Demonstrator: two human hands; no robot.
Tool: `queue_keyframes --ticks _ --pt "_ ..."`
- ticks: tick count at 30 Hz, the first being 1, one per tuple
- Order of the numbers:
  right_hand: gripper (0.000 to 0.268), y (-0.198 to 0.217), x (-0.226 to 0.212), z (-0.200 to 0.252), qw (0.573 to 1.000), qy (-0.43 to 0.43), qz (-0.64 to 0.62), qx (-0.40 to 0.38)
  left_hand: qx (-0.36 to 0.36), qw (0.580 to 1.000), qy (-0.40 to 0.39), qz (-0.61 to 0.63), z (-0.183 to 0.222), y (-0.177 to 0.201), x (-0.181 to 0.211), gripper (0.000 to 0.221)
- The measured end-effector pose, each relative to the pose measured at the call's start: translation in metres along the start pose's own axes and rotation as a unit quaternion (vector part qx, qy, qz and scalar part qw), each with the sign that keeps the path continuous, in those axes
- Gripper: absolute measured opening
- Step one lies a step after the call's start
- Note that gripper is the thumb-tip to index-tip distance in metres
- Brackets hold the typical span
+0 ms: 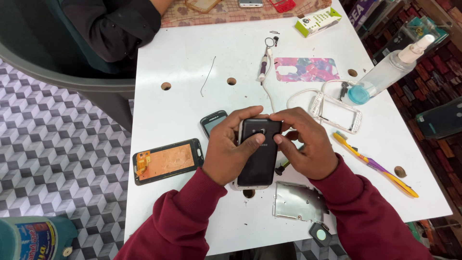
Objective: The person assembles a disassembled mobile phone by placing the motherboard into the chassis, attaching the screen, and snapping the back cover into place. The person then briefly handles a second phone's back cover and uses a toothbrush to clean its interior.
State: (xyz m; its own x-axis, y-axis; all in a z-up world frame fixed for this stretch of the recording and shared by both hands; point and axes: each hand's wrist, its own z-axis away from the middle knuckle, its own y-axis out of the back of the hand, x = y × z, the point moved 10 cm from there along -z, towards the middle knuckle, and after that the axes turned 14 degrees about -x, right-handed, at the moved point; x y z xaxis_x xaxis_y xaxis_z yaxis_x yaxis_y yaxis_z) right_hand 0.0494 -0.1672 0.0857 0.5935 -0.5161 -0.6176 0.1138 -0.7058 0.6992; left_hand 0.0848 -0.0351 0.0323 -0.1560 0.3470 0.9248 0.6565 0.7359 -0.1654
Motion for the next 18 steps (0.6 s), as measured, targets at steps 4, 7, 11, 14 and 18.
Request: queue_keyframes --ticks 4,7,11,14,18 --pt "0.040 -0.001 -0.004 0.002 0.999 0.019 -0.036 -0.019 -0.032 0.999 0.023 0.033 -0.001 -0.008 -0.001 0.051" --pt "0.041 -0.001 0.005 0.006 0.997 -0.014 -0.076 -0.014 -0.043 0.998 0.005 0.043 -0.002 -0.010 0.005 0.053" --pt "0.041 -0.001 0.010 0.010 0.995 -0.017 -0.099 -0.006 -0.034 0.999 0.020 0.030 -0.001 -0.009 0.004 0.052" --pt "0.039 -0.001 0.010 0.010 0.995 -0.003 -0.104 -0.004 -0.020 1.000 0.018 -0.002 0.001 -0.008 0.004 0.047" --pt "0.038 0.000 0.007 0.010 0.992 0.022 -0.121 -0.016 -0.028 0.999 0.019 0.015 0.000 -0.009 0.002 0.050"
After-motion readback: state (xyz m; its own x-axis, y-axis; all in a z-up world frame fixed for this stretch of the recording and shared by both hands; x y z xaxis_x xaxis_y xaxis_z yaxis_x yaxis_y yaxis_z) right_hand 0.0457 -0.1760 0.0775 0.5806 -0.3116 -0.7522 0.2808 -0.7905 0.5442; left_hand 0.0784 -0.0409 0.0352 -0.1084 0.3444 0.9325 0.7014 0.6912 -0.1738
